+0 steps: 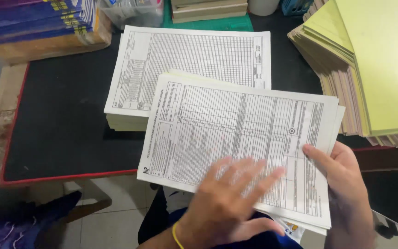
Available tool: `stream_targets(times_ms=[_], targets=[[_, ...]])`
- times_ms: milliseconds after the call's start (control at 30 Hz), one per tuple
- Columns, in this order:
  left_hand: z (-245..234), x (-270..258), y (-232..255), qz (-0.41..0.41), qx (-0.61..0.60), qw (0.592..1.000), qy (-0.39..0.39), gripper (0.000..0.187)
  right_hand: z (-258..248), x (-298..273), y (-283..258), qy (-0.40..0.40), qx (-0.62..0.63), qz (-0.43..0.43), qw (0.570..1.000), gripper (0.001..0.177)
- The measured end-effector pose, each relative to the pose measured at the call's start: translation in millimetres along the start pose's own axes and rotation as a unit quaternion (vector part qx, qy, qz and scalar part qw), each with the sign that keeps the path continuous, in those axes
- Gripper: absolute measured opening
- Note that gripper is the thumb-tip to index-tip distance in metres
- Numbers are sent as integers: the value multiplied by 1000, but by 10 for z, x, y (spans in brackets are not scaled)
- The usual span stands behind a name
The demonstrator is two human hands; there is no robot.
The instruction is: Sort and organize a stack of white and yellow printed documents on a desk.
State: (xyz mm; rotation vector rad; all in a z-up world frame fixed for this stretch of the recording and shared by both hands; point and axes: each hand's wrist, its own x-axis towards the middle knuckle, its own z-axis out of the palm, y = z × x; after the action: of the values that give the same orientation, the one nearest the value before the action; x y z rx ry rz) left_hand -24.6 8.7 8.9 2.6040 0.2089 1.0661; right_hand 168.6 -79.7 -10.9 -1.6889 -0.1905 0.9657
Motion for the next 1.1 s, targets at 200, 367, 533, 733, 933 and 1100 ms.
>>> stream_targets(times_ms=[200,367,533,733,933,1100], targets=[[-281,-438,-678,-447,97,886,72,67,-32,-21,29,-36,11,-41,998,32],[-379,-514,-758,-539,-179,817,97,32,-98,78,152,-80,21,-155,985,32],[-371,-525,-443,-321,-42,905,275,18,-220,-15,123,6,-228,-474,851,19],[-209,-810,-635,-241,10,905,349,21,39,-196,72,9,-128,-531,838,29],[-361,-734,-669,-277,2,922,272,31,78,-44,190,-65,-173,-536,824,18],[-421,-566,-765,-268,-45,927,257,28,301,-81,233,-2,-81,-525,847,33]])
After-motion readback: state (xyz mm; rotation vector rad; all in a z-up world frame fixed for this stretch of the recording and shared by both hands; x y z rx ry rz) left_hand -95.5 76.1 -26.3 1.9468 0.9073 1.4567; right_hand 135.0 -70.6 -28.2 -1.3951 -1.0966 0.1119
